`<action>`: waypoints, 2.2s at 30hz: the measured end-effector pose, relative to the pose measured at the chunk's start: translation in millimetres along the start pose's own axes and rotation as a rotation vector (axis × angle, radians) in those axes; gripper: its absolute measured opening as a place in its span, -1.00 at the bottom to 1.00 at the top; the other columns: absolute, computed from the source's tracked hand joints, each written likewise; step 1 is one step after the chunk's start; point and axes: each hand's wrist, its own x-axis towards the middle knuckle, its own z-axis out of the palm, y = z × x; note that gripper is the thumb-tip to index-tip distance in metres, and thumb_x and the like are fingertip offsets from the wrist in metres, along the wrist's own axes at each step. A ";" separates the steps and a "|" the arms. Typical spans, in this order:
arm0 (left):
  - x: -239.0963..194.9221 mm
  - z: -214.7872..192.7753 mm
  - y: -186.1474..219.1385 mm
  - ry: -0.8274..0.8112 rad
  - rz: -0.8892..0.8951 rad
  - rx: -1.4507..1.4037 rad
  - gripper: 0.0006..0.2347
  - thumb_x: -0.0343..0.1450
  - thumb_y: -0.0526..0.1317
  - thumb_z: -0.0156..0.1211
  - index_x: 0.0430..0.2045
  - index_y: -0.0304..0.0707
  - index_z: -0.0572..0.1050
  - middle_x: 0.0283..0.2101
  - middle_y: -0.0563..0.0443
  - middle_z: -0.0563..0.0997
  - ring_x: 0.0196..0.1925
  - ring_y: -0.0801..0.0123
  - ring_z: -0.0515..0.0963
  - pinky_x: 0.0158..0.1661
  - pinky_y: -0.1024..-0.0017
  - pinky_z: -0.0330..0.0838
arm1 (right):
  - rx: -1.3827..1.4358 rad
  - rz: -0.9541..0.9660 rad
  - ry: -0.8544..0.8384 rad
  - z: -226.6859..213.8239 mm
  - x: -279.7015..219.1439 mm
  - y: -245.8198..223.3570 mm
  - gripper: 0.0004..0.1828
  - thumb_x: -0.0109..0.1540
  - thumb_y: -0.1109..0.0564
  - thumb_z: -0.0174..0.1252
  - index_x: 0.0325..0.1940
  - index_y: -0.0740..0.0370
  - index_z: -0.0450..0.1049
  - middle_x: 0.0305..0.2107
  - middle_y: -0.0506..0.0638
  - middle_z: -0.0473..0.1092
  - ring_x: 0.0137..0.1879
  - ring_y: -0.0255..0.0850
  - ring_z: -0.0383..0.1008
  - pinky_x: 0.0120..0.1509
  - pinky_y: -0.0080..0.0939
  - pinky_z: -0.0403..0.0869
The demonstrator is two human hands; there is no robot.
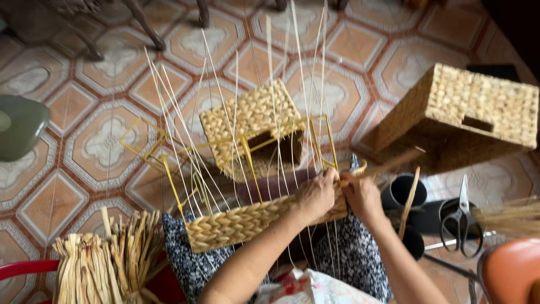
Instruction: The person weaves a basket by hand, interlacing dried palm strips through a yellow metal frame. The person repeatedly threads and pulls the strips to form a tight braided pattern along the basket's edge.
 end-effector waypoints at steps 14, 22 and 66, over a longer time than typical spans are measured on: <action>16.0 -4.5 -8.7 0.118 -0.597 -0.744 -0.87 0.46 -0.33 0.22 -0.29 -0.43 0.40 -0.36 -0.13 0.64 -0.65 0.51 0.53 -0.69 0.63 0.45 | 1.049 0.142 0.028 11.1 -20.3 -16.6 -0.65 0.29 0.38 0.05 0.16 0.27 0.41 -0.09 -0.01 0.49 0.00 -0.33 0.49 0.08 -0.36 0.49; -43.8 -17.0 2.7 0.161 -0.483 -0.941 -0.72 0.44 -0.40 0.12 0.03 -0.28 0.38 -0.24 -0.12 0.66 -0.50 0.50 0.58 -0.52 0.68 0.55 | 0.389 -0.265 0.301 -10.0 -29.9 -30.7 -0.75 0.26 0.30 0.15 0.03 0.19 0.49 -0.08 0.09 0.45 -0.07 -0.15 0.56 -0.06 -0.24 0.60; -37.5 -37.7 20.5 0.439 0.273 -0.268 -0.82 0.55 -0.22 0.17 -0.08 -0.36 0.46 -0.08 -0.20 0.59 -0.20 0.17 0.66 -0.23 0.46 0.65 | 0.202 -0.109 -0.155 -18.2 9.4 -28.8 -0.85 0.33 0.14 0.19 -0.08 0.25 0.49 -0.42 0.09 0.55 -0.38 -0.16 0.60 -0.30 -0.20 0.55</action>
